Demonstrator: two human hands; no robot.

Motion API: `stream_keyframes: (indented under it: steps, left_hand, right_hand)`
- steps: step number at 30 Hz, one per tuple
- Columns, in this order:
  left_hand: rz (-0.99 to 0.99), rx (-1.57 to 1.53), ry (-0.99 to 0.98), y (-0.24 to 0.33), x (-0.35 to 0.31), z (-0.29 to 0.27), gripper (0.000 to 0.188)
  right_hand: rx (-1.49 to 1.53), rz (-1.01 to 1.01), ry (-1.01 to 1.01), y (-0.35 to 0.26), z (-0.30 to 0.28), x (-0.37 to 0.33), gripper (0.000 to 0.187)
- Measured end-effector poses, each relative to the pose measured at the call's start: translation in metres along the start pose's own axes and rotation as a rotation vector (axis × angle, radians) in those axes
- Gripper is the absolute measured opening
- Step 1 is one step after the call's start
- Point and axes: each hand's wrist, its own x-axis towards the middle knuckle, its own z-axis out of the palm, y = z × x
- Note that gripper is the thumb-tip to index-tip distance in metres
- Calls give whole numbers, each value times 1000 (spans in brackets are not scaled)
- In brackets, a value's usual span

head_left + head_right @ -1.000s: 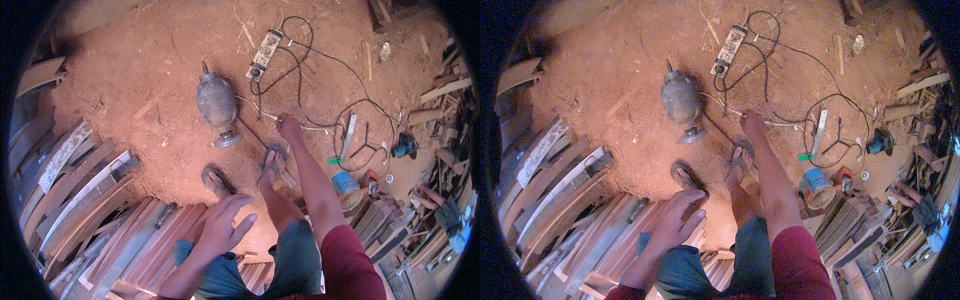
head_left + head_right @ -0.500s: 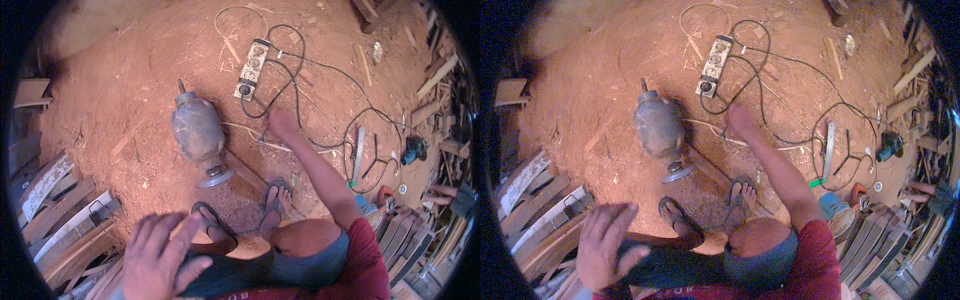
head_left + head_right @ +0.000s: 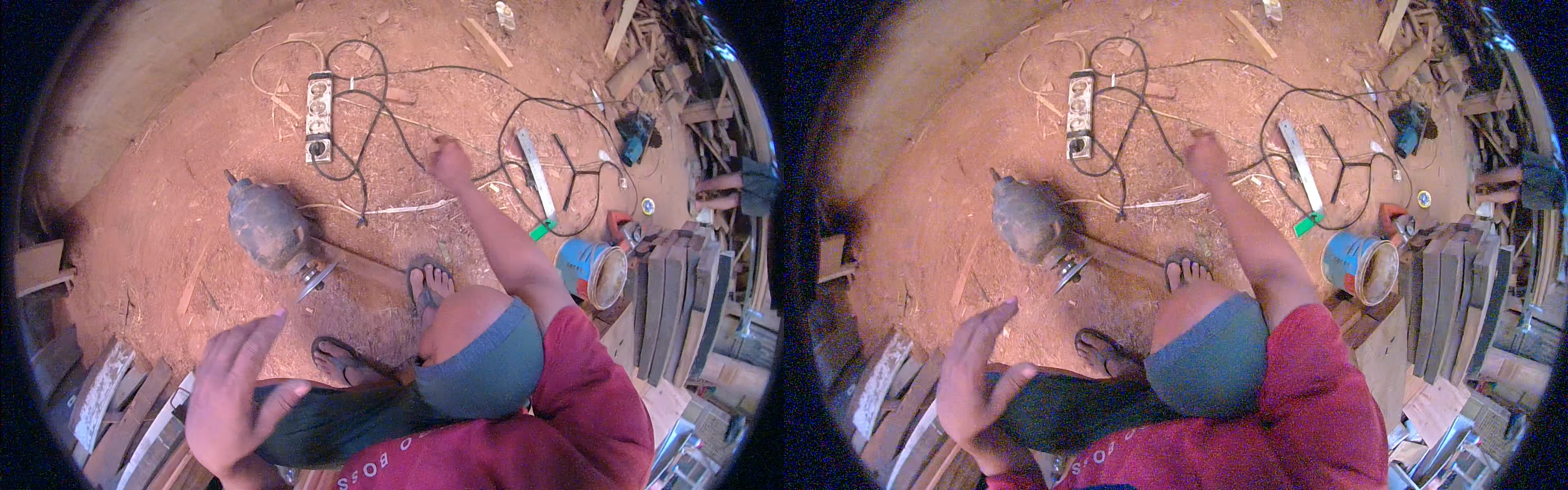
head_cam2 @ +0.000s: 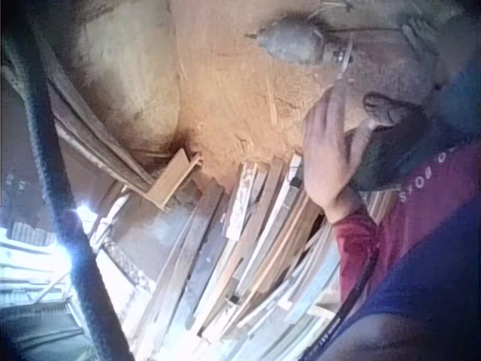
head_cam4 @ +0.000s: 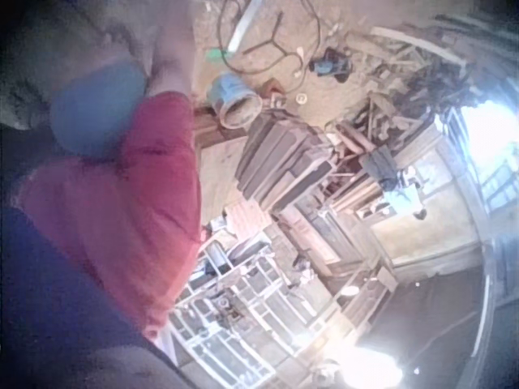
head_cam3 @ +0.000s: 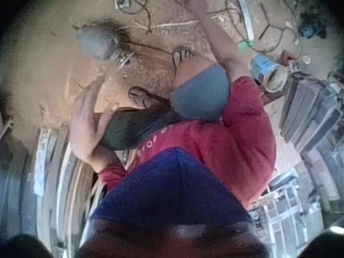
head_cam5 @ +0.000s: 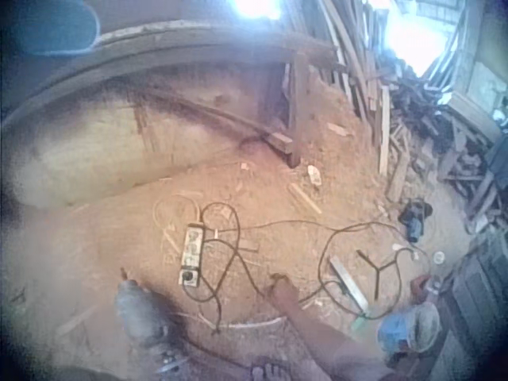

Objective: The person cleans small metal plates by dipping them into a bucket of dark liquid and wiping them with their fingers.

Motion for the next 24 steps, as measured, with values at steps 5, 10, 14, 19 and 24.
stream_keyframes:
  steps: [5, 10, 14, 19, 24]
  left_hand:
    - [-29, 8, -123, -5, 43, -4, 57]
    - [107, 101, -174, -15, 72, 12, 55]
    - [52, -89, -317, -25, 64, 23, 55]
    - [-51, -73, -270, -33, 46, 21, 57]
    - [-61, -117, -225, -31, 41, 15, 57]
  right_hand:
    - [274, 115, -47, 23, -15, 25, 32]
    - [522, -94, -152, -25, 53, 68, 36]
    - [439, -48, -147, -87, 101, 90, 38]
    - [614, 76, -147, -126, 114, 113, 28]
    - [1008, 265, -375, -162, 83, 152, 18]
